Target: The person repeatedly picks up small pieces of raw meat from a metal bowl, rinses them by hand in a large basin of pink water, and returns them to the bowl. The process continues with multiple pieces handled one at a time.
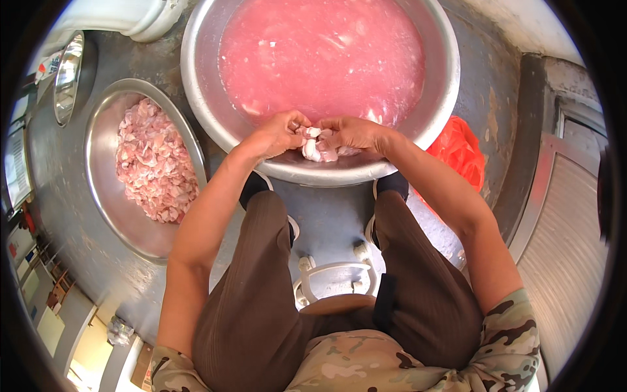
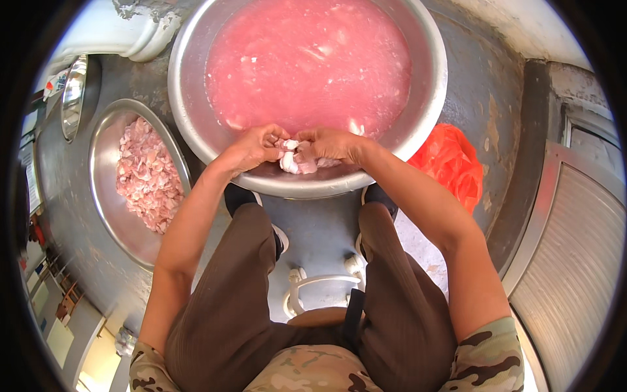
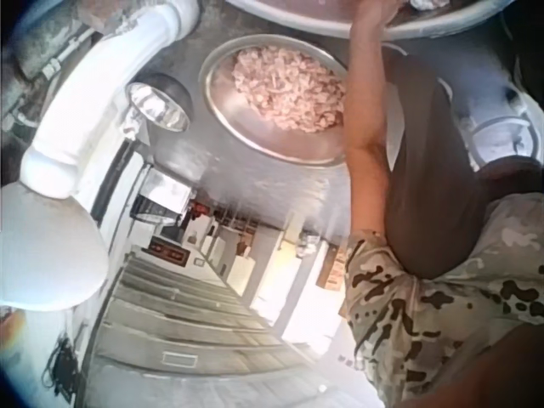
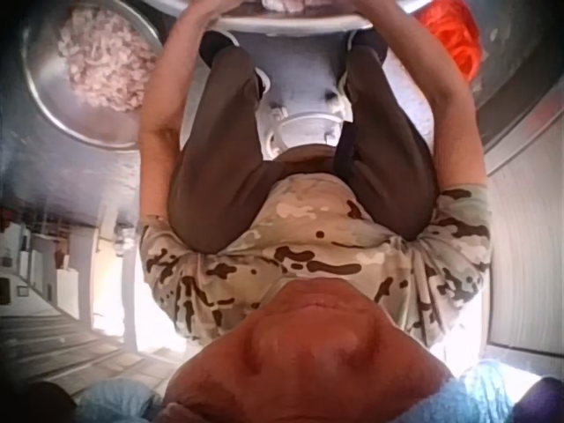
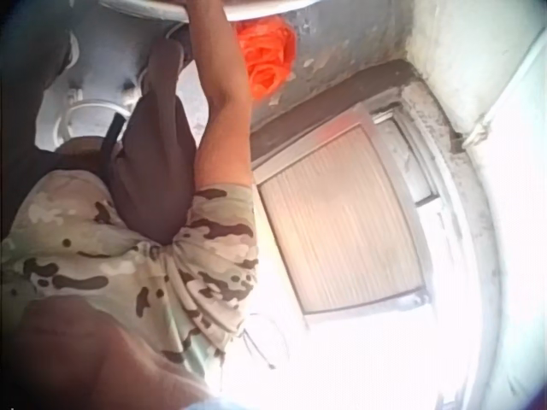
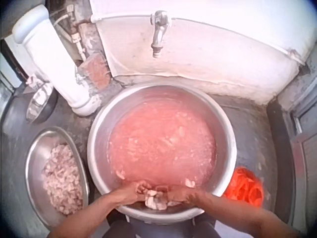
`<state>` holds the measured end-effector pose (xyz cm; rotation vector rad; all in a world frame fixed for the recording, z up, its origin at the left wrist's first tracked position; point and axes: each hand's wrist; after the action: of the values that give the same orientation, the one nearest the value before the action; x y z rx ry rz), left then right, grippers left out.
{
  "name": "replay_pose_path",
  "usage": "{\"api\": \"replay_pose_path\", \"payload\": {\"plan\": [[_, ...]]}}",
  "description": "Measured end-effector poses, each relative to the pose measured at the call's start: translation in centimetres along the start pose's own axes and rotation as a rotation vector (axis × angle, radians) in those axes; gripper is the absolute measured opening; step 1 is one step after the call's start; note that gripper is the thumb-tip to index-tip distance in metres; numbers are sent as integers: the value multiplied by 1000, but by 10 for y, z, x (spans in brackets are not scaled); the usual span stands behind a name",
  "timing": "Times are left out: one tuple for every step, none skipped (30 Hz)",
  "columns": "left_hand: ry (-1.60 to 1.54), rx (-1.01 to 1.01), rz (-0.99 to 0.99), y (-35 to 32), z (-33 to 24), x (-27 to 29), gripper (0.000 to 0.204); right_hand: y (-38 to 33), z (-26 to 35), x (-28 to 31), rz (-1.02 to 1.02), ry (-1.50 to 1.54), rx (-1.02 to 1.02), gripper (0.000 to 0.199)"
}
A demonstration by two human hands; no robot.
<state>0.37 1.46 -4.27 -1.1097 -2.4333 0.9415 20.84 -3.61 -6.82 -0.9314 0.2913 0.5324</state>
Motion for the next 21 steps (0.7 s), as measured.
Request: {"api": "replay_pose_path", "payload": {"plan": [[-8, 41, -15, 0, -4, -2, 26, -6, 1, -2, -35, 6, 5, 34], [-16, 83, -30, -1, -9, -4, 25, -11, 2, -5, -69, 11, 10, 33], [-24, 124, -45, 0, -11, -6, 24, -14, 2, -5, -104, 16, 14, 31], [-86, 130, -50, 2, -9, -6, 23, -16, 3, -4, -111, 10, 14, 31], [-147, 136, -54, 5, -4, -5, 23, -18, 3, -2, -117, 4, 13, 30], [-209, 141, -60, 7, -1, -4, 22, -19, 3, -1, -123, -2, 12, 29], [-248, 149, -49, 7, -2, -4, 22, -21, 3, 1, -129, -25, 7, 31], [-286, 157, -38, 6, -3, -3, 22, -22, 3, 2, -135, -48, 1, 34], [-325, 165, -28, 5, -4, -3, 22, -23, 3, 3, -140, -72, -4, 37], [-343, 162, -29, 5, -4, -3, 22, -23, 3, 2, -180, -255, 40, 39], [-361, 159, -30, 5, -4, -3, 22, -22, 4, 0, -218, -438, 85, 42], [-379, 156, -32, 5, -3, -2, 23, -20, 4, -3, -255, -621, 130, 45], [-381, 163, -41, 6, -5, -2, 22, -22, 6, -9, -269, -679, 177, 49], [-382, 170, -51, 6, -8, -2, 22, -18, 5, -9, -246, -693, 187, 49], [-384, 177, -61, 7, -10, -2, 21, -12, 2, -7, -223, -707, 196, 49], [-416, 183, -86, 7, -9, -1, 19, -9, 3, -9, -196, -719, 208, 50], [-448, 189, -110, 7, -9, 0, 17, -12, 9, -10, -193, -722, 149, 40], [-481, 195, -135, 7, -8, 1, 15, -11, 8, -7, -187, -677, 104, 37], [-501, 187, -165, 8, -6, 2, 14, -11, 8, -1, -182, -634, 57, 34], [-521, 179, -195, 9, -4, 3, 12, -11, 7, 3, -177, -592, 10, 31], [-541, 170, -225, 9, -2, 4, 11, -12, 3, 4, -190, -364, -8, 24]]}}
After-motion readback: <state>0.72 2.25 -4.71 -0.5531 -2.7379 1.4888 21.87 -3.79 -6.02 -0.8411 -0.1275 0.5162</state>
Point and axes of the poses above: each hand's wrist, its own y-axis towards the middle knuckle, its own x-axis out of the back of the hand, z = x × y, and after that the axes turned 6 degrees about -z, right-handed
